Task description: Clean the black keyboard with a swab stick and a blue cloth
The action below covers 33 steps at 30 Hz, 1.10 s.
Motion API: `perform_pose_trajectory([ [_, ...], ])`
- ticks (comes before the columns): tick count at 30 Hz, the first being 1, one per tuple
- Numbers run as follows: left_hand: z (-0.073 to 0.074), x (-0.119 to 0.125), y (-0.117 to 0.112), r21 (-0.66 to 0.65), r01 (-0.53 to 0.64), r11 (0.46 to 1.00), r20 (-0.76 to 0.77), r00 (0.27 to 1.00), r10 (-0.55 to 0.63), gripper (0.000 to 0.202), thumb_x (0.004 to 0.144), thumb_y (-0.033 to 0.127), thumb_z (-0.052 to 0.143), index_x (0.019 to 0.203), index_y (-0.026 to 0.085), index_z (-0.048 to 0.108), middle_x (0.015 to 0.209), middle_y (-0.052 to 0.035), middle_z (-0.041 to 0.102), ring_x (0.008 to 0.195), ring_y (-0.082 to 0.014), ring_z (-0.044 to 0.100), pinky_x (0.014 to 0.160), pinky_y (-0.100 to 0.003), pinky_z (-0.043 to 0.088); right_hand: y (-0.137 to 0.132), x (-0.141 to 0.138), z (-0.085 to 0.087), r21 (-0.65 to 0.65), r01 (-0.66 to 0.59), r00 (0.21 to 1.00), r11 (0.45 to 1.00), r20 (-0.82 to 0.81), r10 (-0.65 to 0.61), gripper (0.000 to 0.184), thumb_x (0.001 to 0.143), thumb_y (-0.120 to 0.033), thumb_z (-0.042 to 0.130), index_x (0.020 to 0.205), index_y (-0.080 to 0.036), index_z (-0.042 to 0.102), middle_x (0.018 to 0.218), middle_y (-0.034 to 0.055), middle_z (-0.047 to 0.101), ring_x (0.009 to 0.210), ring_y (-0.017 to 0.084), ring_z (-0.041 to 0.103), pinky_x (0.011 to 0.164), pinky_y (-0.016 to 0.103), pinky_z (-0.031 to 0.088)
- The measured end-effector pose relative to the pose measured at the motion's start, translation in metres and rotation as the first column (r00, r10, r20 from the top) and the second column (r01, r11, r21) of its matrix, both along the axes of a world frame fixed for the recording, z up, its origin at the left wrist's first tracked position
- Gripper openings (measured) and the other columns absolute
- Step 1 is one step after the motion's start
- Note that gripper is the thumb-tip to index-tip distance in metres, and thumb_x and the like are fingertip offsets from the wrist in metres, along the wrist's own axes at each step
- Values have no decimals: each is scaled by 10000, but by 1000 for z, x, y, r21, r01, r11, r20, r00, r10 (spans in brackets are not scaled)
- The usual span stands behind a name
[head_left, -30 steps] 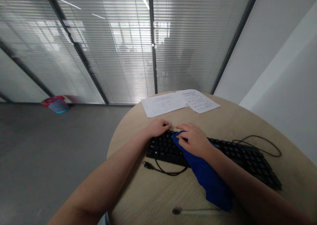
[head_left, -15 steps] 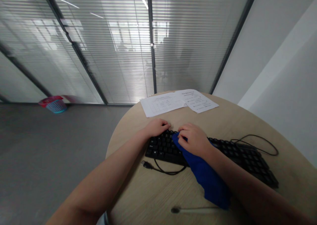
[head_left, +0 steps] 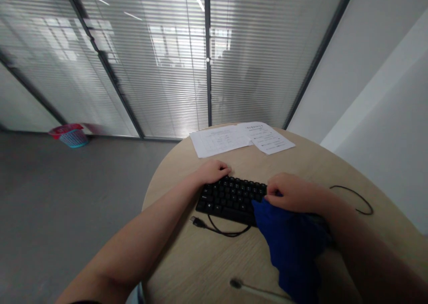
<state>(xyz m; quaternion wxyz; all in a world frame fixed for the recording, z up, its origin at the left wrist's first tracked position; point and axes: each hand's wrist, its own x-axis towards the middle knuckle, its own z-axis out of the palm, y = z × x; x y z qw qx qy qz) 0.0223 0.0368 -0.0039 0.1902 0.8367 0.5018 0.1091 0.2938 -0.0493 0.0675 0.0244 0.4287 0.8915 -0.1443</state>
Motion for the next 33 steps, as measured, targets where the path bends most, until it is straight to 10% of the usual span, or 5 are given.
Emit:
perform_pose_trajectory([
  [13, 6, 1, -6, 129, 32, 991, -63, 998, -24, 405, 966, 420, 452, 806, 196, 749, 782, -48, 741, 712, -190, 630, 636, -289, 403, 11, -18, -34, 254, -100, 949, 962, -267, 170, 279, 903, -199, 609, 1134, -199, 767, 1194, 118, 705, 1101, 260, 635, 1000, 430, 482],
  [33, 8, 21, -25, 175, 183, 968, -106, 980, -166, 378, 981, 469, 469, 941, 218, 751, 902, -60, 762, 825, -221, 673, 710, -318, 470, 11, -25, -48, 373, -70, 970, 925, -192, 151, 279, 946, -251, 559, 1075, -223, 805, 1330, 164, 662, 1158, 311, 649, 1010, 490, 496],
])
